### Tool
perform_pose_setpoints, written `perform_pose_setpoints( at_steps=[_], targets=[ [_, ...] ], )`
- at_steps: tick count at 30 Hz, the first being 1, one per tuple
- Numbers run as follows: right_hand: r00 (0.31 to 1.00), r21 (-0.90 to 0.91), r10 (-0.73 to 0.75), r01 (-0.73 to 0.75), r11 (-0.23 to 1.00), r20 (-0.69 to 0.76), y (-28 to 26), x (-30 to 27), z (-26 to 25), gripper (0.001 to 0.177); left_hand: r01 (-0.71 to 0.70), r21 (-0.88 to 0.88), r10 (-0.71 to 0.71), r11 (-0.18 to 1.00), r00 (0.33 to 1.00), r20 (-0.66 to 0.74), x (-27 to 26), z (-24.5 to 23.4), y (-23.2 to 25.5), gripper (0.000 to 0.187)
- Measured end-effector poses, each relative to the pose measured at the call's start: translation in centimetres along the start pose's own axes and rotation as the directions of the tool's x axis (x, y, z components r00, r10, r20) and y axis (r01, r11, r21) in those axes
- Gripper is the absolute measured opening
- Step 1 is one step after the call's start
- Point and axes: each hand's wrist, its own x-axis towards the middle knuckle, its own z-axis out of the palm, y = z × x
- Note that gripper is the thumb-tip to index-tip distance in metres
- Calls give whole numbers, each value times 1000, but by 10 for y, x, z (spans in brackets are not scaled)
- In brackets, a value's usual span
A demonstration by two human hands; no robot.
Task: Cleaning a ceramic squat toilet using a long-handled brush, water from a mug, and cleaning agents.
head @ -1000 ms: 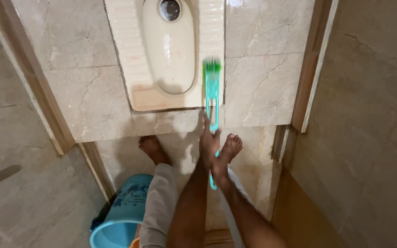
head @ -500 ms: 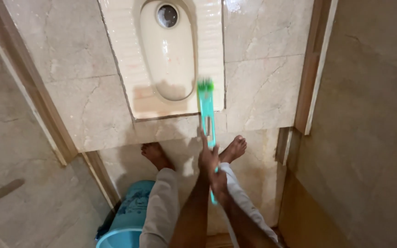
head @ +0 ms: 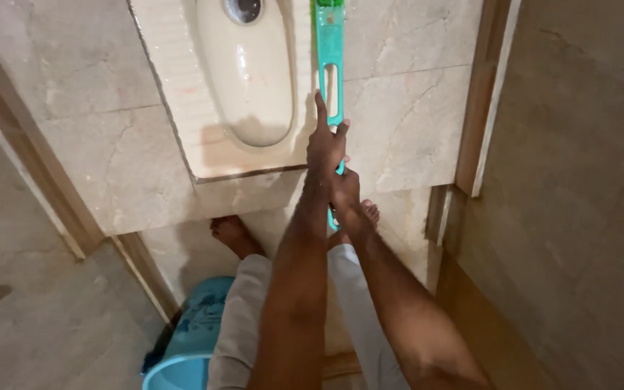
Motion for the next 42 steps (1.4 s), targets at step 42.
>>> perform_pose_setpoints(
  at_steps=[42],
  targets=[
    [956,-286,-292,288,914,30,-22,-28,24,52,94,329,-97,940,995,-9,43,-14,-1,92]
  ],
)
